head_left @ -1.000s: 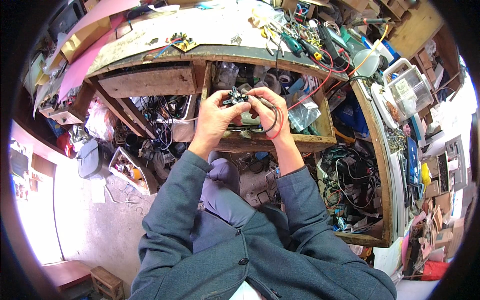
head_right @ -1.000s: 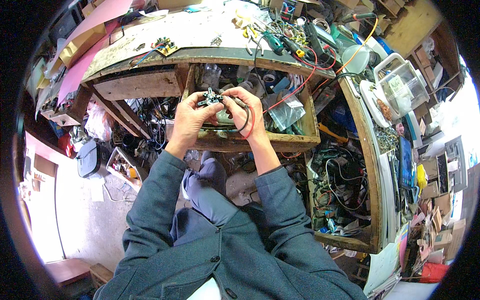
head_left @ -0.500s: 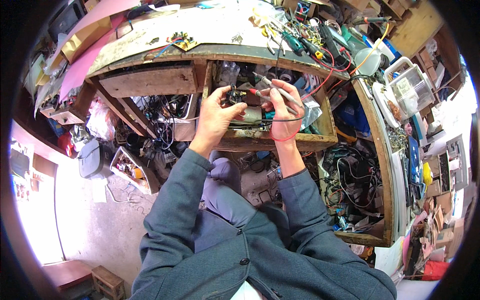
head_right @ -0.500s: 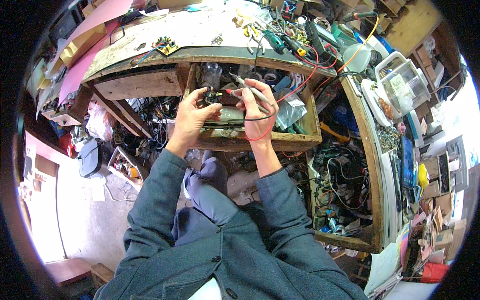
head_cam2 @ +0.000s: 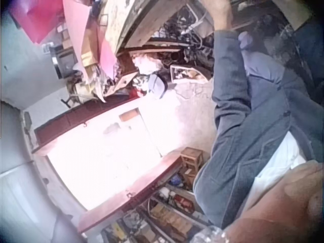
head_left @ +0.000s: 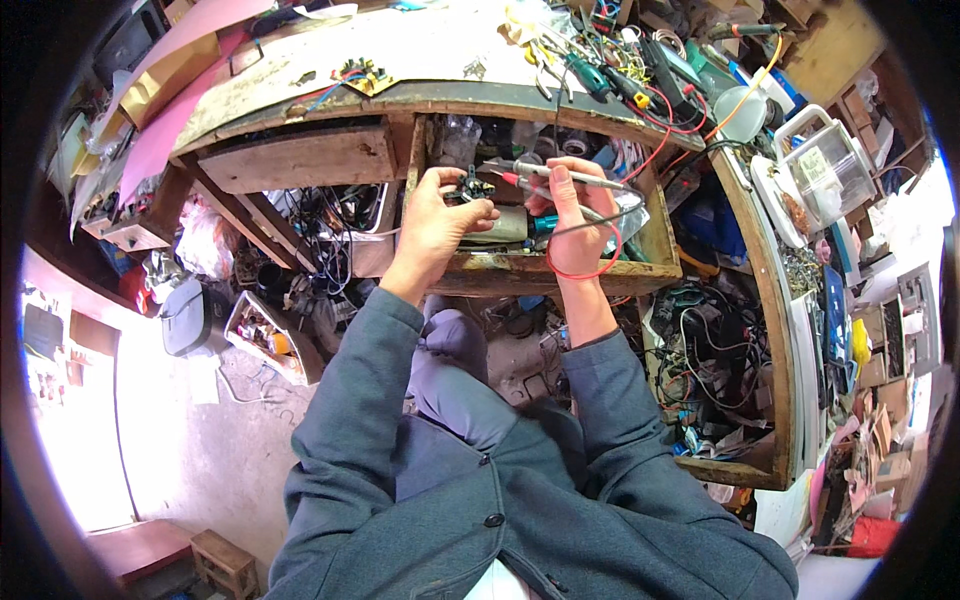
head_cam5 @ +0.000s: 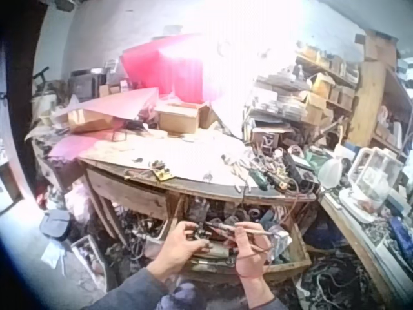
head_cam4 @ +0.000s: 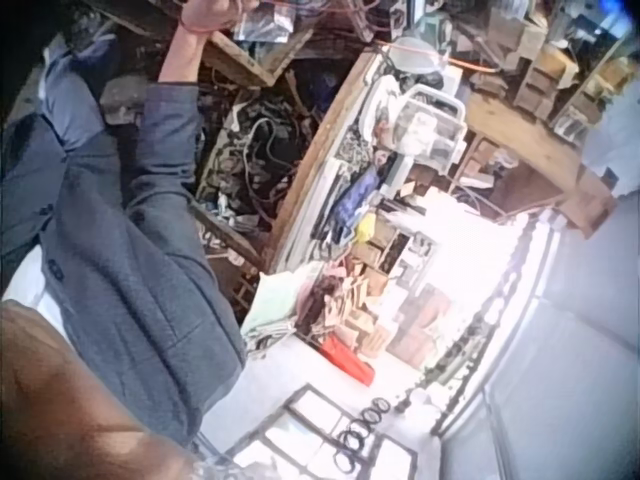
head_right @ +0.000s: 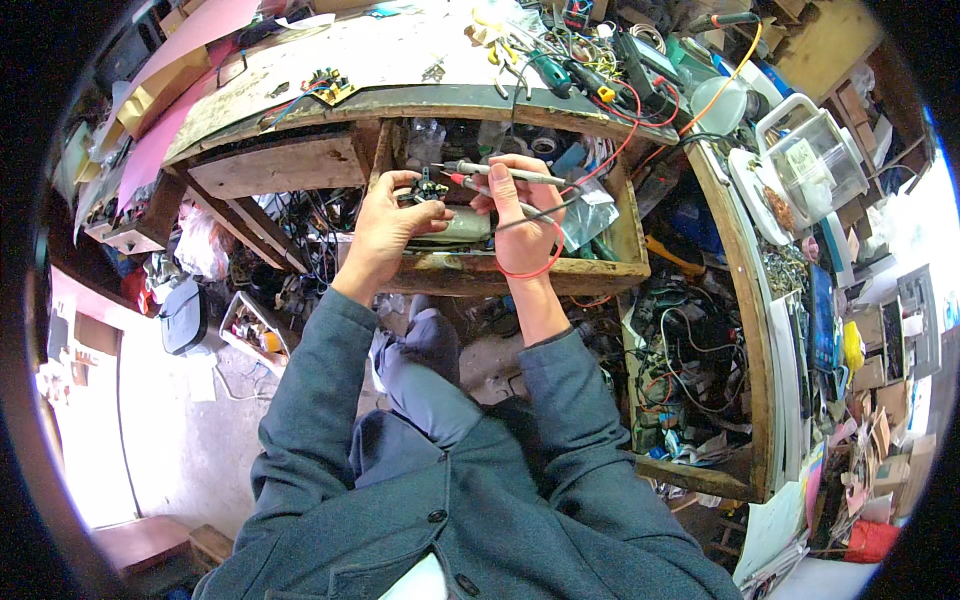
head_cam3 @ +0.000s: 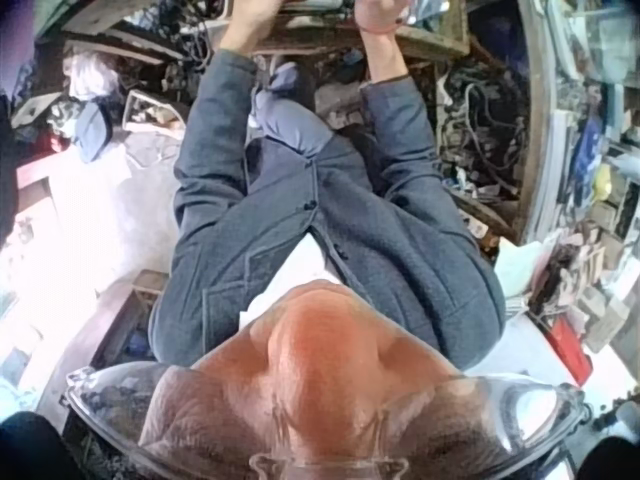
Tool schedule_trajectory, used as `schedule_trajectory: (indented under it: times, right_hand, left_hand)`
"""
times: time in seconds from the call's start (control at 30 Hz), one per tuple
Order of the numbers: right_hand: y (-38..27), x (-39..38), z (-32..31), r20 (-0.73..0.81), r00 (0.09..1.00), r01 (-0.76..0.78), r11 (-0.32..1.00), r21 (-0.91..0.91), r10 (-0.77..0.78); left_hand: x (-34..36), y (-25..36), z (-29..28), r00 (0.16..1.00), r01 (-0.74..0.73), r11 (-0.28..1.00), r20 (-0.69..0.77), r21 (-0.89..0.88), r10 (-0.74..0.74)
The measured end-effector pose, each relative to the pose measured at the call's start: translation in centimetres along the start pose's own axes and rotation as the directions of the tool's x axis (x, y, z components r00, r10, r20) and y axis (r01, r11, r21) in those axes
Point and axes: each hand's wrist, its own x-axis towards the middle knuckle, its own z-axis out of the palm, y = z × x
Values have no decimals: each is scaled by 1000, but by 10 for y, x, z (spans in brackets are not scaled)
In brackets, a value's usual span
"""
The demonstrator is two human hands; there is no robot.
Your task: The person uses a soldering iron to work on a small electronic component held in their left hand. They repeatedly apply heat to the component's terminals and adjust wires. The person also uses pliers to manipulate the component and wires.
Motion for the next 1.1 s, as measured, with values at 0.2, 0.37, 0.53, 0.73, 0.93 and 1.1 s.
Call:
schedule_trajectory:
  times: [0.2, 0.37, 0.53, 0.73, 0.93, 1.1]
  right_hand:
    - [-3, -5, 0, 32, 999, -4, 999, -33, 5]
    - [-3, -8, 1, 51, 998, 40, 997, -72, -36]
    - [-5, -11, 2, 120, 988, 117, 971, -207, -93]
    - [-12, -10, 8, 318, 870, 485, 767, -420, -376]
    - [-12, -11, 10, 372, 833, 546, 720, -429, -410]
    - [-15, -13, 11, 378, 832, 548, 705, -450, -405]
  left_hand:
    - [-1, 1, 2, 1000, -2, 999, -17, -46, 1]
    - [1, -2, 1, 1000, -6, 999, -10, -33, 6]
    - [4, -7, -3, 1000, -28, 997, 0, 65, 28]
    - [-2, 0, 5, 997, -33, 999, -76, -20, 32]
    - [-3, -1, 5, 996, -52, 999, -70, -5, 51]
    - [-3, 1, 7, 995, -73, 997, -73, 19, 74]
